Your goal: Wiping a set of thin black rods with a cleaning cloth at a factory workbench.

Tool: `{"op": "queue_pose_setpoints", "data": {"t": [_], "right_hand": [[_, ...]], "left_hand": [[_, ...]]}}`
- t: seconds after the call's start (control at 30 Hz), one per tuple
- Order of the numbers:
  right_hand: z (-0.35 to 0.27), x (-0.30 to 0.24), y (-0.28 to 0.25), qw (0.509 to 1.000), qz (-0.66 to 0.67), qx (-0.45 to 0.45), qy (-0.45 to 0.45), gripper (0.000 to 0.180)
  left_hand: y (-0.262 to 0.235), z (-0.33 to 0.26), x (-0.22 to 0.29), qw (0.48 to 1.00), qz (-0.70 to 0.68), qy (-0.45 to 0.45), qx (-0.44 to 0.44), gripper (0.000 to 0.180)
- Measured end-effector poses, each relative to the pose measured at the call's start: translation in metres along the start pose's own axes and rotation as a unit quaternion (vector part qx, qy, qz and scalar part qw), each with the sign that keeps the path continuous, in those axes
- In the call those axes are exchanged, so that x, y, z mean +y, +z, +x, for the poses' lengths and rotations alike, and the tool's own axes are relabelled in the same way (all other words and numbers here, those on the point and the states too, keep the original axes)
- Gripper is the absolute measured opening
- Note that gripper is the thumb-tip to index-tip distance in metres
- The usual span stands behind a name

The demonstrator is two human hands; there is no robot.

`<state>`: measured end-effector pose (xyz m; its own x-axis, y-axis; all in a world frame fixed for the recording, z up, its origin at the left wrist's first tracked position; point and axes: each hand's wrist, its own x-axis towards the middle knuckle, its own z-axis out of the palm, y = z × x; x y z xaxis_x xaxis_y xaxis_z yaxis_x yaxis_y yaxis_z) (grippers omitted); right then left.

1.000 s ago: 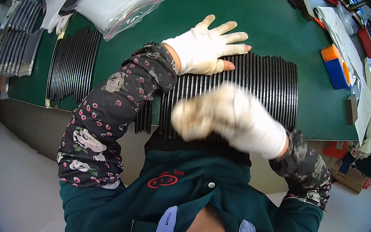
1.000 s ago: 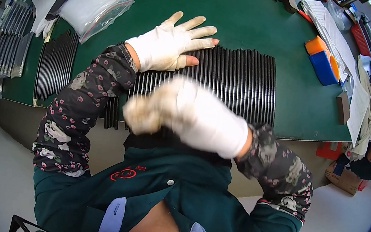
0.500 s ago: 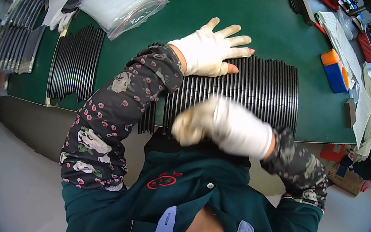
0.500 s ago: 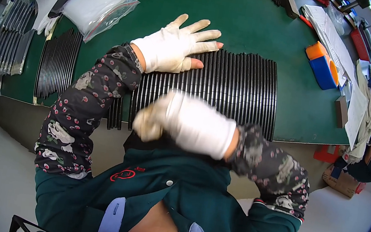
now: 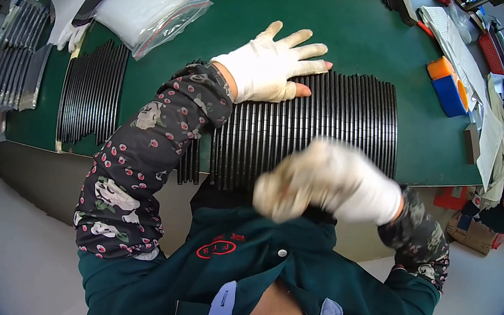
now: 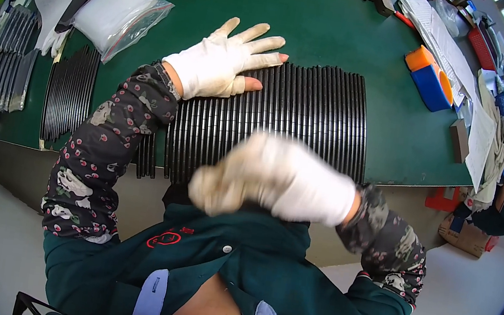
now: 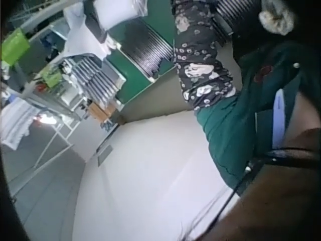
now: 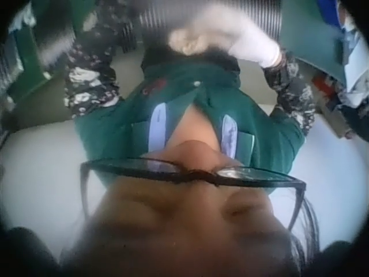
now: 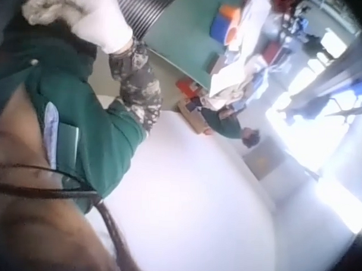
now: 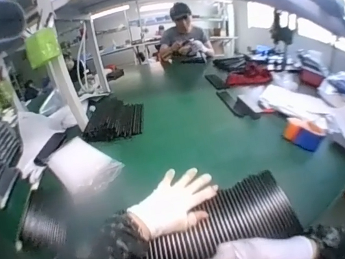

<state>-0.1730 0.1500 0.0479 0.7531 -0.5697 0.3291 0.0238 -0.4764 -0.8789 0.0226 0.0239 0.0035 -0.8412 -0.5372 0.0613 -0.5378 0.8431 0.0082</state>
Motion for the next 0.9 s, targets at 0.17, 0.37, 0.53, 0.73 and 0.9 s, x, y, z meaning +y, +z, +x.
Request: {"op": "queue_pose_setpoints", "data": {"t": [0.17,0.37,0.53,0.73,0.9], "right_hand": [[0.001,0.021,-0.021,0.984,-0.174,-0.005,0.030,0.017],[-0.012,-0.009,-0.036,0.991,-0.019,0.030,0.131,0.019],[-0.010,-0.027,-0.042,0.914,0.094,0.222,0.326,0.022],[0.005,-0.018,-0.035,0.902,0.060,0.218,0.368,0.022],[0.040,-0.014,-0.016,0.966,-0.115,0.123,0.195,0.024]], "left_hand": [[-0.003,0.004,-0.001,1.000,0.010,-0.001,-0.013,0.061],[-0.008,-0.008,-0.004,1.000,0.019,-0.010,-0.018,0.062],[-0.040,-0.056,-0.035,0.990,0.016,-0.009,0.142,0.065],[-0.019,-0.106,-0.031,0.996,0.040,-0.072,-0.017,0.065],[-0.009,-0.075,-0.023,0.997,0.036,-0.035,0.054,0.068]]}}
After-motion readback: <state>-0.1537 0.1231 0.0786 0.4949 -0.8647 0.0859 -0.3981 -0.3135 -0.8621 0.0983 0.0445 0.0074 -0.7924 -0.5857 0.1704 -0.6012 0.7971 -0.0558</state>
